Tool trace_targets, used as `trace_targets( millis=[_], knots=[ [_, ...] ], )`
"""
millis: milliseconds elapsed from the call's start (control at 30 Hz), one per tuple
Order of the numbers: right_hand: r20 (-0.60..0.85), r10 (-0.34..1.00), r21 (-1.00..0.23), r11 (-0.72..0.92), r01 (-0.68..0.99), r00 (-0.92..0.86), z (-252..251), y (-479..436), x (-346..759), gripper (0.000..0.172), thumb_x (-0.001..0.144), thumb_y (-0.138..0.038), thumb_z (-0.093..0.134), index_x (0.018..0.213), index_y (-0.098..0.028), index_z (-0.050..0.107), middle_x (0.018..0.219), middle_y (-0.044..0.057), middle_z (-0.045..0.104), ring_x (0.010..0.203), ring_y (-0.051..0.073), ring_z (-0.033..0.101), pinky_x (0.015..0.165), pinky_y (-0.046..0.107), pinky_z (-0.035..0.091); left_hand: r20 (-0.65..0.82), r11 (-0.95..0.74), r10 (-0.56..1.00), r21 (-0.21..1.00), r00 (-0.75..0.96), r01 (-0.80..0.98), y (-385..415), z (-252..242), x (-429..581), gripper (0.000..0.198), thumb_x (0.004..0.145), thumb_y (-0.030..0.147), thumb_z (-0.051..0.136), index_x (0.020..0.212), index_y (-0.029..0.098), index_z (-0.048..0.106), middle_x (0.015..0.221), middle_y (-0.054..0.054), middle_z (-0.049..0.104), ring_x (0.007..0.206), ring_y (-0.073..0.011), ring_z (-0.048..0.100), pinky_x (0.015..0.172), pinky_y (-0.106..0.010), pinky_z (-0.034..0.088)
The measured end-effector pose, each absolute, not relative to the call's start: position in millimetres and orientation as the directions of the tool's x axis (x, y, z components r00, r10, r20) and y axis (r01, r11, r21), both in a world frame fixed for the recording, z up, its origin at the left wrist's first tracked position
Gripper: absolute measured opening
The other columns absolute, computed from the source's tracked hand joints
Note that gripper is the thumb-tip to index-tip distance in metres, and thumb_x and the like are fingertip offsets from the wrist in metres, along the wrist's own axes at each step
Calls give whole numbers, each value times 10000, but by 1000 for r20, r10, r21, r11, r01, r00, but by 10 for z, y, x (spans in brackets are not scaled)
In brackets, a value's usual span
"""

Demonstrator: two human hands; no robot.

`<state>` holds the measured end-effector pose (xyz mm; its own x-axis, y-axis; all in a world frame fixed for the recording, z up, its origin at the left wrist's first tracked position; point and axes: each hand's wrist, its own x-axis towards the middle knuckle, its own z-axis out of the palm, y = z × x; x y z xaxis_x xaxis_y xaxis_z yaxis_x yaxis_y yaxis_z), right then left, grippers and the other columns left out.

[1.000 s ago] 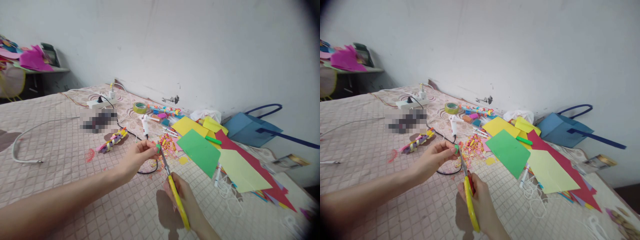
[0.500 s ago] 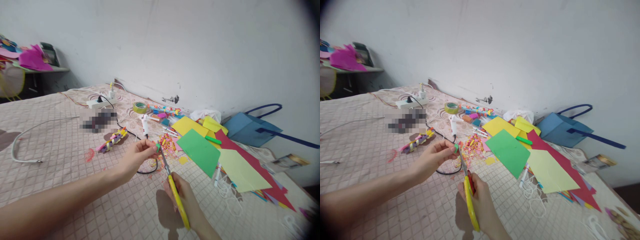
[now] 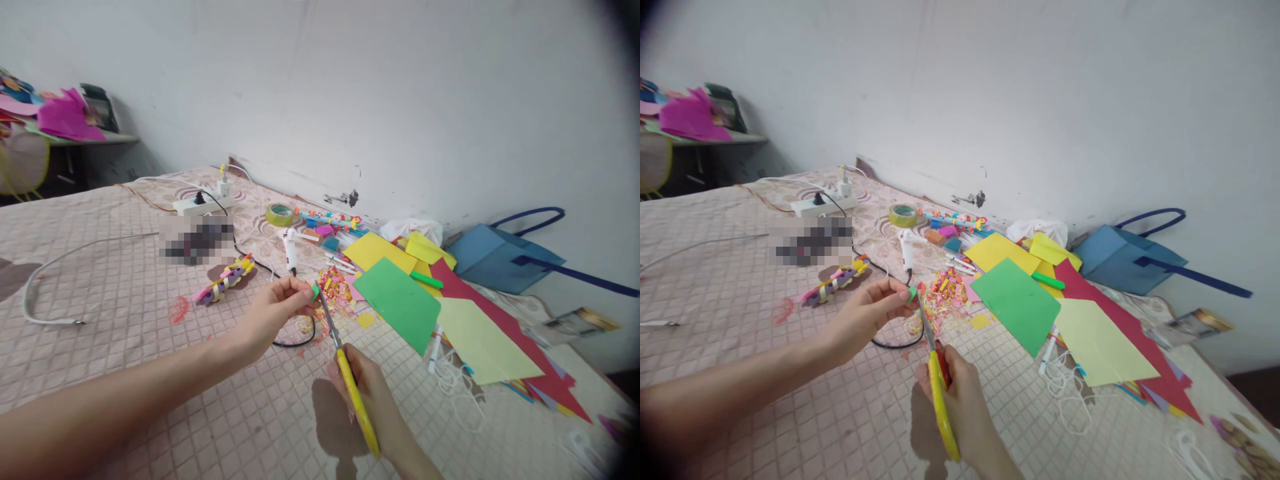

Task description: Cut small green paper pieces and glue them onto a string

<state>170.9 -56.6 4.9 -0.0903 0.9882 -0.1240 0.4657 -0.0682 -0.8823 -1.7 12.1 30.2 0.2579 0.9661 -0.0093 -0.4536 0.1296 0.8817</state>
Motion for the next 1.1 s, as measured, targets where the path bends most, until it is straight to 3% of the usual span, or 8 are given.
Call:
trace_targets(
  millis=[267, 467, 633, 1100],
  knots=[
    [-148, 986, -876, -93, 473, -81, 63, -560, 1720, 268, 764, -390, 573, 654, -206, 412, 519, -88, 364, 363, 50, 308, 354, 196, 286, -8, 130, 967, 874, 254, -468, 129, 317, -21, 155, 725, 234, 699, 726, 140, 576, 708, 11, 636, 644, -86, 587, 691, -227, 461],
    [-212, 964, -917, -140, 374, -160, -86, -528, 1807, 375, 785, -552, 521, 685, -218, 382, 476, -107, 310, 319, 47, 278, 304, 181, 270, 10, 144, 947, 881, 321, -451, 173, 321, -53, 171, 729, 243, 702, 744, 138, 567, 726, 2, 663, 665, -98, 621, 720, -245, 482],
    [-221, 937, -941, -132, 312, -270, -75, -556, 1850, 451, 796, -658, 433, 726, -215, 393, 476, -105, 317, 353, 54, 300, 328, 170, 335, 14, 150, 935, 889, 353, -432, 209, 310, -72, 191, 720, 245, 713, 741, 133, 559, 723, -7, 667, 682, -102, 626, 723, -244, 487],
    [-209, 952, -911, -105, 399, -225, -160, -510, 1908, 434, 797, -629, 475, 699, -214, 400, 483, -97, 345, 333, 43, 312, 292, 149, 324, 14, 136, 924, 921, 382, -365, 258, 285, -94, 188, 726, 266, 706, 740, 130, 576, 746, -12, 658, 717, -114, 625, 757, -272, 481]
  ],
)
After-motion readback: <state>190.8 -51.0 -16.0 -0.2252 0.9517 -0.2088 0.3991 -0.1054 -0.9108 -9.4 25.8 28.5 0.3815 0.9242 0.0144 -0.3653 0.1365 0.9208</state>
